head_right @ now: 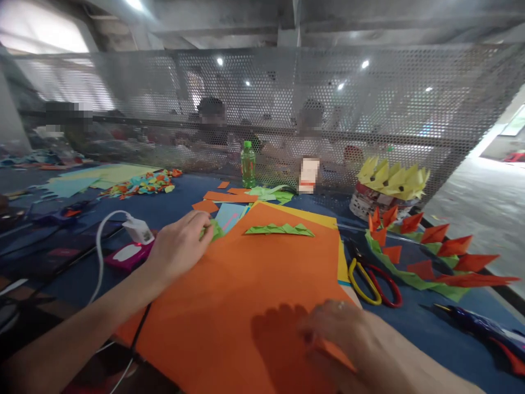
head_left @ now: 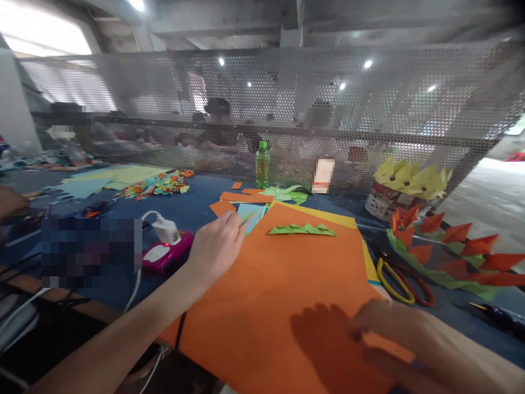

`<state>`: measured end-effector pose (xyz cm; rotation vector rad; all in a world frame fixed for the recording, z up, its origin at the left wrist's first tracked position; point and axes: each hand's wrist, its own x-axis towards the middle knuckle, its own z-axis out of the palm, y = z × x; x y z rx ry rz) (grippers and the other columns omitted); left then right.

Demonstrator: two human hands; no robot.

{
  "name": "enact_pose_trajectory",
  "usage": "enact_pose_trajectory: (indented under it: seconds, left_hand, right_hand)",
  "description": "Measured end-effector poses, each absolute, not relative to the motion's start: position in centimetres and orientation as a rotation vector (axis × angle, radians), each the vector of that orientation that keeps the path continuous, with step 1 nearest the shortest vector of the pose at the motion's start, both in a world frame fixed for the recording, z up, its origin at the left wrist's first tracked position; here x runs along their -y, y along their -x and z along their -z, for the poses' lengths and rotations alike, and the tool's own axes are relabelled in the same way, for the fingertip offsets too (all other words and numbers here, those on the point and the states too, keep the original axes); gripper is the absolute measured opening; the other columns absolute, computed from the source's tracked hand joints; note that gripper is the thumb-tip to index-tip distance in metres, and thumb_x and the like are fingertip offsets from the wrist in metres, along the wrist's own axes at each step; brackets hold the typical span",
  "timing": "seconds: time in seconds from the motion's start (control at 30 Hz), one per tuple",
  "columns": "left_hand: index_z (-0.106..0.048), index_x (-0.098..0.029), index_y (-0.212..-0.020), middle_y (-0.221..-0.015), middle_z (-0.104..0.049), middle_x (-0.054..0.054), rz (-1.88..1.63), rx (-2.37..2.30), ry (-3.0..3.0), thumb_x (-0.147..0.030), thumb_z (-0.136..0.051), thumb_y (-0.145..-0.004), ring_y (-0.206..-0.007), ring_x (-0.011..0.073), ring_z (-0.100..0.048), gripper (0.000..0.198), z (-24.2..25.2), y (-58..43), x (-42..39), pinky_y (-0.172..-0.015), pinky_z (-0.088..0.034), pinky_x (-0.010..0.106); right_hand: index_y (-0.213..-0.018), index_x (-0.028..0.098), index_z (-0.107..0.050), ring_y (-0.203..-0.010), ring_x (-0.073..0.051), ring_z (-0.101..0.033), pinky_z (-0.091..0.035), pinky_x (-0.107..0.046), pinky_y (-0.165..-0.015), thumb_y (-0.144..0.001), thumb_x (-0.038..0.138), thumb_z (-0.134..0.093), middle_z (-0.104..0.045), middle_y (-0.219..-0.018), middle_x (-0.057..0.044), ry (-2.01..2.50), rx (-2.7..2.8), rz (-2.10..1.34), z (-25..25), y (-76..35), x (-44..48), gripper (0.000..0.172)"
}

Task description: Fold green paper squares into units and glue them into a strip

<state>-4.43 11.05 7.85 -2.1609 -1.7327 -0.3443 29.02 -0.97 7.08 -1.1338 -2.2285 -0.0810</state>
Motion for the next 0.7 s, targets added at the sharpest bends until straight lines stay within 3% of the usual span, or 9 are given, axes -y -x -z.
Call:
enact_pose_trajectory:
  seconds: [0.03, 0.07, 0.2, 0.33, 0.4, 0.5, 0.57, 0.7]
  left_hand:
    - [-0.062, -0.015, -0.113, -0.114, -0.065, 0.007, 0.376, 1.616, 2.222, -0.028, -0.059, -0.100, -0.098, 0.0197, -0.066, 0.018, -7.7, 3.1, -10.0, -0.084, -0.057, 0.038]
    - [-0.062, -0.014, -0.107, -0.108, -0.065, 0.006, 0.393, 1.478, 2.300, -0.020, -0.055, -0.100, -0.094, 0.0188, -0.066, 0.012, -7.3, 1.6, -9.0, -0.082, -0.058, 0.036]
    - [-0.059, -0.016, -0.092, -0.087, -0.066, 0.007, 0.408, 0.939, 2.543, -0.006, -0.042, -0.095, -0.076, 0.0196, -0.067, 0.020, -5.2, -3.7, -6.4, -0.067, -0.058, 0.030]
    - [-0.058, -0.012, -0.094, -0.078, -0.065, 0.009, 0.442, 0.754, 2.587, 0.000, -0.039, -0.088, -0.065, 0.0230, -0.066, 0.022, -3.5, -5.6, -6.2, -0.053, -0.056, 0.032]
    - [-0.058, -0.010, -0.097, -0.079, -0.066, 0.010, 0.468, 0.702, 2.618, 0.000, -0.040, -0.086, -0.067, 0.0237, -0.067, 0.023, -3.1, -5.1, -6.3, -0.054, -0.057, 0.032]
    - [-0.059, -0.010, -0.096, -0.088, -0.069, 0.013, 0.532, 0.620, 2.676, 0.000, -0.038, -0.086, -0.081, 0.0241, -0.070, 0.026, -2.9, -3.8, -6.1, -0.068, -0.061, 0.033]
    - [-0.060, -0.011, -0.095, -0.094, -0.070, 0.013, 0.584, 0.572, 2.707, 0.001, -0.034, -0.088, -0.088, 0.0226, -0.071, 0.030, -3.0, -3.0, -5.8, -0.075, -0.061, 0.032]
    - [-0.062, -0.018, -0.097, -0.090, -0.071, 0.006, 0.679, 0.610, 2.823, -0.001, -0.035, -0.091, -0.082, 0.0166, -0.071, 0.033, -3.7, -2.1, -4.8, -0.079, -0.059, 0.026]
  right_hand:
    - [-0.106, 0.032, -0.070, -0.086, -0.015, -0.072, -0.060, -0.021, -0.071, -0.094, 0.034, -0.065, -0.074, -0.104, -0.001, 1.123, 2.345, -0.016, -7.6, -29.0, 0.1, 0.013]
    - [-0.111, 0.031, -0.068, -0.091, -0.016, -0.072, -0.060, -0.024, -0.077, -0.096, 0.026, -0.061, -0.073, -0.107, -0.001, 1.150, 2.424, -0.176, -8.0, -28.9, -0.9, 0.017]
    - [-0.123, 0.024, -0.058, -0.112, -0.021, -0.065, -0.055, -0.039, -0.095, -0.094, 0.017, -0.053, -0.067, -0.121, -0.008, 1.262, 2.298, -0.239, -8.1, -27.5, -4.2, 0.030]
    - [-0.128, 0.023, -0.056, -0.116, -0.022, -0.062, -0.052, -0.037, -0.098, -0.077, 0.006, -0.059, -0.065, -0.124, -0.009, 1.193, 2.366, -0.282, -6.2, -25.7, -4.8, 0.053]
    - [-0.125, 0.022, -0.057, -0.105, -0.021, -0.066, -0.055, -0.034, -0.089, -0.079, 0.006, -0.059, -0.070, -0.114, -0.008, 1.164, 2.379, -0.269, -5.2, -25.4, -4.4, 0.048]
    - [-0.109, 0.021, -0.063, -0.091, -0.019, -0.067, -0.053, -0.030, -0.079, -0.085, 0.006, -0.054, -0.072, -0.097, -0.005, 1.134, 2.370, -0.218, -4.3, -25.6, -3.8, 0.030]
    - [-0.097, 0.021, -0.065, -0.082, -0.018, -0.066, -0.051, -0.029, -0.076, -0.085, 0.002, -0.050, -0.071, -0.088, -0.003, 1.082, 2.371, -0.136, -4.1, -25.8, -3.5, 0.027]
    - [-0.084, 0.020, -0.064, -0.065, -0.016, -0.059, -0.046, -0.029, -0.065, -0.091, 0.009, -0.053, -0.065, -0.070, -0.001, 0.986, 2.377, -0.013, -3.8, -25.7, -3.0, 0.017]
